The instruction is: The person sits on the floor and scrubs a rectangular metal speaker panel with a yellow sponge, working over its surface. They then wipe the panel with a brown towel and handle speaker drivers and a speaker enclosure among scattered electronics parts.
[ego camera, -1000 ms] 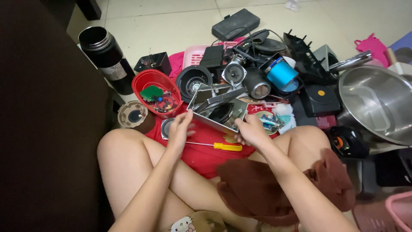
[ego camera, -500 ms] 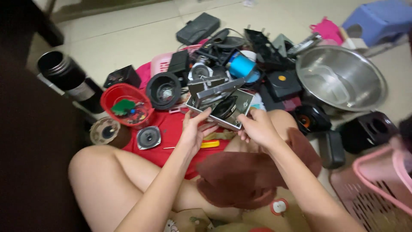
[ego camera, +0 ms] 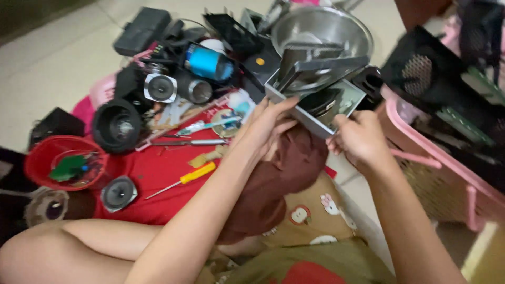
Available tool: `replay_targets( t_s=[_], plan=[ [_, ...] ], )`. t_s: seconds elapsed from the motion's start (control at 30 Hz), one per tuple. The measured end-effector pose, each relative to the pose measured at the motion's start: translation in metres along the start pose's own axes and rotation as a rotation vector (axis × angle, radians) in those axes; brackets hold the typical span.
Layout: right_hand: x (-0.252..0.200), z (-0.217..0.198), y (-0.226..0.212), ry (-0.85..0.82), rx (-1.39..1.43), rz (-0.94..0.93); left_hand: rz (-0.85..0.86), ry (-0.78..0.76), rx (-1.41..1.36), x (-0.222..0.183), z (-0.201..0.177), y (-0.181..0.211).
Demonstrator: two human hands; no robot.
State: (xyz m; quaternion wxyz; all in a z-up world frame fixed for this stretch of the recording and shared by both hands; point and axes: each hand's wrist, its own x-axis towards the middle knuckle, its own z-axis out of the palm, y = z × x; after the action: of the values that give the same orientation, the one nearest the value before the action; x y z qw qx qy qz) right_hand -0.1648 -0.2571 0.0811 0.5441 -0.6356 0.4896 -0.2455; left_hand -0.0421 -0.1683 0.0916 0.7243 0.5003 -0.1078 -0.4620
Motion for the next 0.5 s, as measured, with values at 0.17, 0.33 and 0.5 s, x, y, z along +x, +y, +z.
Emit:
replay_targets(
  t_s=[0.17,0.33,0.5],
  plan=[
    [-0.011,-0.032,0.023,0.138,-0.199,0.009,-0.042,-0.093,0.06,0.009,0.034,-0.044],
    [-0.015,-0.032,0.035,0.116,-0.389,0.0,-0.058,0.091,0.373,0.049,0.034,-0.104],
    [-0.03,-0.021,0.034,0.101,-0.295,0.142,-0.048,-0.006,0.704,0.051,0.023,-0.107]
  ],
)
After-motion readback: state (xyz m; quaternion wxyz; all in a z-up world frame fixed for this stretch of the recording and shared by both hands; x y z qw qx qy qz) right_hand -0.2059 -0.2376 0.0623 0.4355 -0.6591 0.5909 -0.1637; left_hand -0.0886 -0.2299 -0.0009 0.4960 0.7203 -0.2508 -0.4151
